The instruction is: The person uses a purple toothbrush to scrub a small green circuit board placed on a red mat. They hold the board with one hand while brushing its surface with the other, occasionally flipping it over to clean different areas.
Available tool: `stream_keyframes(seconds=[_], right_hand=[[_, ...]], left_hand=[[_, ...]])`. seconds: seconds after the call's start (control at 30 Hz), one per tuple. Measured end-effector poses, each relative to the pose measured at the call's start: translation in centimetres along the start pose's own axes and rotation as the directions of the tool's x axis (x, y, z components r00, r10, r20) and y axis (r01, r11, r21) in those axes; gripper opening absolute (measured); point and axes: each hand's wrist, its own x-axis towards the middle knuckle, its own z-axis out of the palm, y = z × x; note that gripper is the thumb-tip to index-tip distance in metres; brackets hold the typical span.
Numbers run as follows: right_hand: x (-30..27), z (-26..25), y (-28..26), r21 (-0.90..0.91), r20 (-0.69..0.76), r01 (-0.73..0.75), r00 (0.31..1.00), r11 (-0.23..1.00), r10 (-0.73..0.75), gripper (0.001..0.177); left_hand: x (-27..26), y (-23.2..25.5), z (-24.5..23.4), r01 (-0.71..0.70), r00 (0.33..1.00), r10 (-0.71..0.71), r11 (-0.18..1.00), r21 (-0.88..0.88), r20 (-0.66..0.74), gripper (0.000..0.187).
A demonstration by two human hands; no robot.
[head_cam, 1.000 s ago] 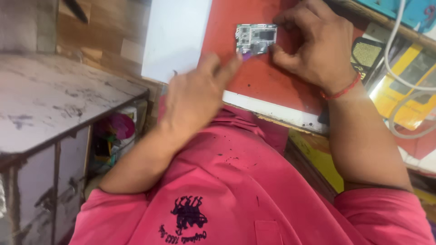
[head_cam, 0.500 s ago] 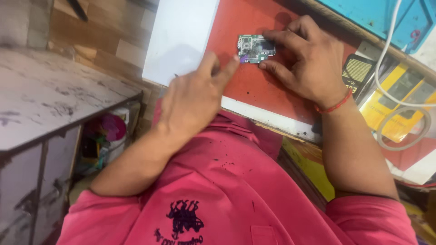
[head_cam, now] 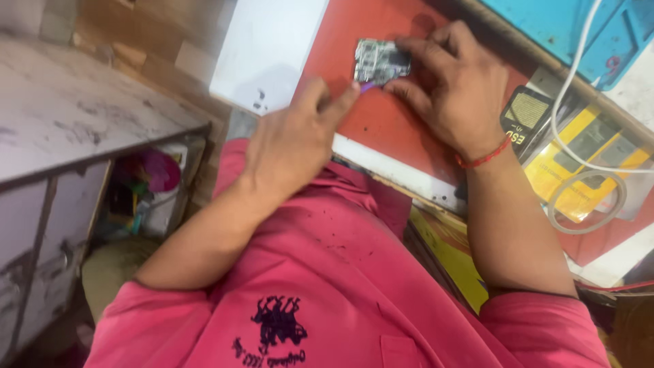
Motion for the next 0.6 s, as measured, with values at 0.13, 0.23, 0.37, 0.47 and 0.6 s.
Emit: stream_keyframes(seconds=[0.13,0.23,0.37,0.47,0.6], right_hand=[[-0.4,0.3,0.7,-0.026,-0.012,0.042,0.999,0.999,-0.042,0.048],[-0.7,0.7,1.6,-0.047,-0.033,0.016,0.999,0.999,-0.018,0.049],[-0.2,0.2,0.9,-0.066,0.021,-0.045,0.999,0.997,0.046,0.044],[0.6,-1.0,-0.5,-0.025,-0.048,-0.05,0.998,0.998,0.049,0.047],[0.5,-1.7,-0.8,0.051,0.052,-0.114,0.992,0.992,0.111,0.048]], left_hand=[[0.1,-0.7,-0.6,0.087,0.99,-0.078,0.993,0.076,-0.117,0.044],[0.4,-1.1,0.0,0.03,0.995,-0.023,0.997,0.074,-0.092,0.049],[0.9,-0.7,-0.3,0.08,0.995,-0.076,0.996,0.051,-0.066,0.042],[1.8,-0.1,-1.2,0.021,0.999,-0.02,1.0,0.018,-0.045,0.043],[2.4,-0.2,-1.4,0.174,0.983,-0.177,0.983,0.057,0.043,0.04]])
